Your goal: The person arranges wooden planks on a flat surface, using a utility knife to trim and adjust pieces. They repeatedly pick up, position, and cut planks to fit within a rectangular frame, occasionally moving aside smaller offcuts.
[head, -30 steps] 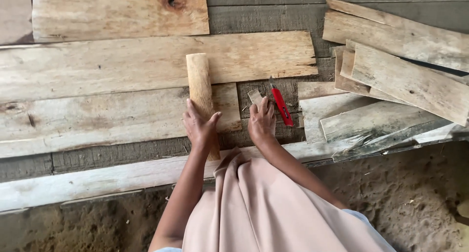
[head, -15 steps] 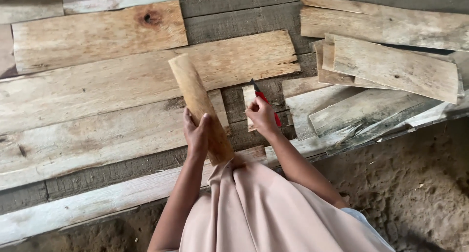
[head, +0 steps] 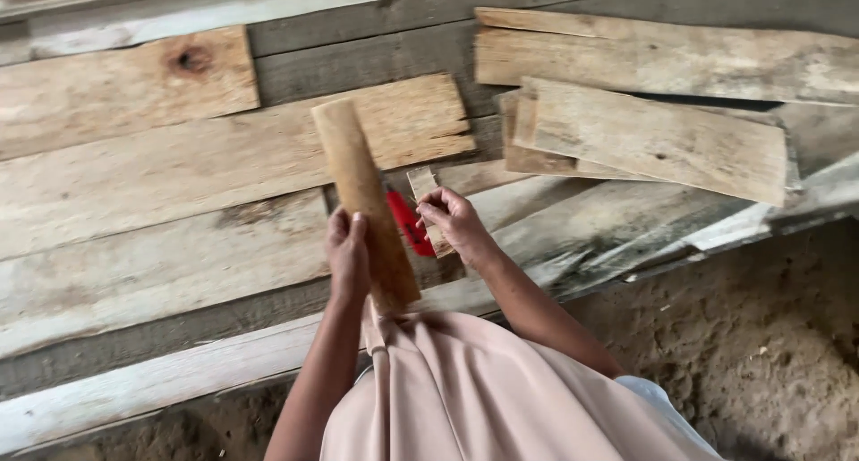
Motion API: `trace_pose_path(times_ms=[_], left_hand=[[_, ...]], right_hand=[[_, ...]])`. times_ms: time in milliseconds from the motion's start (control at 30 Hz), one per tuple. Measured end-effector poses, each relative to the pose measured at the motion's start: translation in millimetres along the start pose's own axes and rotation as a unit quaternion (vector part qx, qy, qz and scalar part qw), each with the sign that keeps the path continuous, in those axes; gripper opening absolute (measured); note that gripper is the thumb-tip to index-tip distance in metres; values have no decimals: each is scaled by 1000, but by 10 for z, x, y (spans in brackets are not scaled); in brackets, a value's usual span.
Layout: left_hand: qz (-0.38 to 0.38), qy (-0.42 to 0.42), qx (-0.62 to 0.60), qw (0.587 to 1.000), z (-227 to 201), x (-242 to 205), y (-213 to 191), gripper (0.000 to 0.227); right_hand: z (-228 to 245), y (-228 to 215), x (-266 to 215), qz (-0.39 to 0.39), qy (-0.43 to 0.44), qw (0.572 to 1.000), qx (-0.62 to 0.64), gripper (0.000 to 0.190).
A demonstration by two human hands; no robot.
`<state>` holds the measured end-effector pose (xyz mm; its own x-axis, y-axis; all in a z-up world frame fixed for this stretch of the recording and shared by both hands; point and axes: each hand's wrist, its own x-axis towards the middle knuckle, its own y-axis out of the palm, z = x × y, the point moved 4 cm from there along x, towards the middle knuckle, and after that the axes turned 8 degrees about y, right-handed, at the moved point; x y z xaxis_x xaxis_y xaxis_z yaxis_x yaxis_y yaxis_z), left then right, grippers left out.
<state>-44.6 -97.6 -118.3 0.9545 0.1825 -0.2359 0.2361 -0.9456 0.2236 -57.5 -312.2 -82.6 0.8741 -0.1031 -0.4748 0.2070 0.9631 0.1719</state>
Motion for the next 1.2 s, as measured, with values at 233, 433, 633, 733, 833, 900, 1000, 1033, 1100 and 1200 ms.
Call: trace_pose_path(times_ms=[233, 433, 633, 733, 833, 900, 1000, 1033, 1100, 1200], left_hand=[[26, -101, -59, 993, 155, -224, 1010, 24], [62, -174, 8, 983, 345, -758, 1997, 15], [34, -207, -98, 973, 72, -1087, 2489, 16], [37, -222, -122, 967, 184, -1093, 2493, 19], [41, -213, -129, 968, 432, -1045, 2375, 18], [56, -215, -124, 967, 349, -1045, 2427, 17], [75, -206, -146, 965, 682, -995, 2347, 19], [74, -205, -153, 964, 533, -1071, 2411, 19], [104, -166, -10, 980, 197, -1206, 2438, 29], [97, 57, 410, 905, 168, -1076, 2109, 31]], right_hand=[[505, -1489, -253, -58, -32, 998, 17, 44], [904, -2211, -515, -124, -11, 988, -96, 58], [611, -2532, -536, -193, 52, 971, 133, 40], [431, -2601, -503, -192, 108, 941, 259, 31], [413, -2682, -602, -233, 119, 911, 320, 26], [578, -2743, -647, -279, 105, 912, 283, 34], [626, -2787, -740, -291, 89, 931, 202, 36], [660, -2801, -816, -291, 86, 932, 196, 36], [734, -2794, -991, -330, 45, 941, 66, 36], [457, -2924, -1029, -366, 8, 928, 66, 36]])
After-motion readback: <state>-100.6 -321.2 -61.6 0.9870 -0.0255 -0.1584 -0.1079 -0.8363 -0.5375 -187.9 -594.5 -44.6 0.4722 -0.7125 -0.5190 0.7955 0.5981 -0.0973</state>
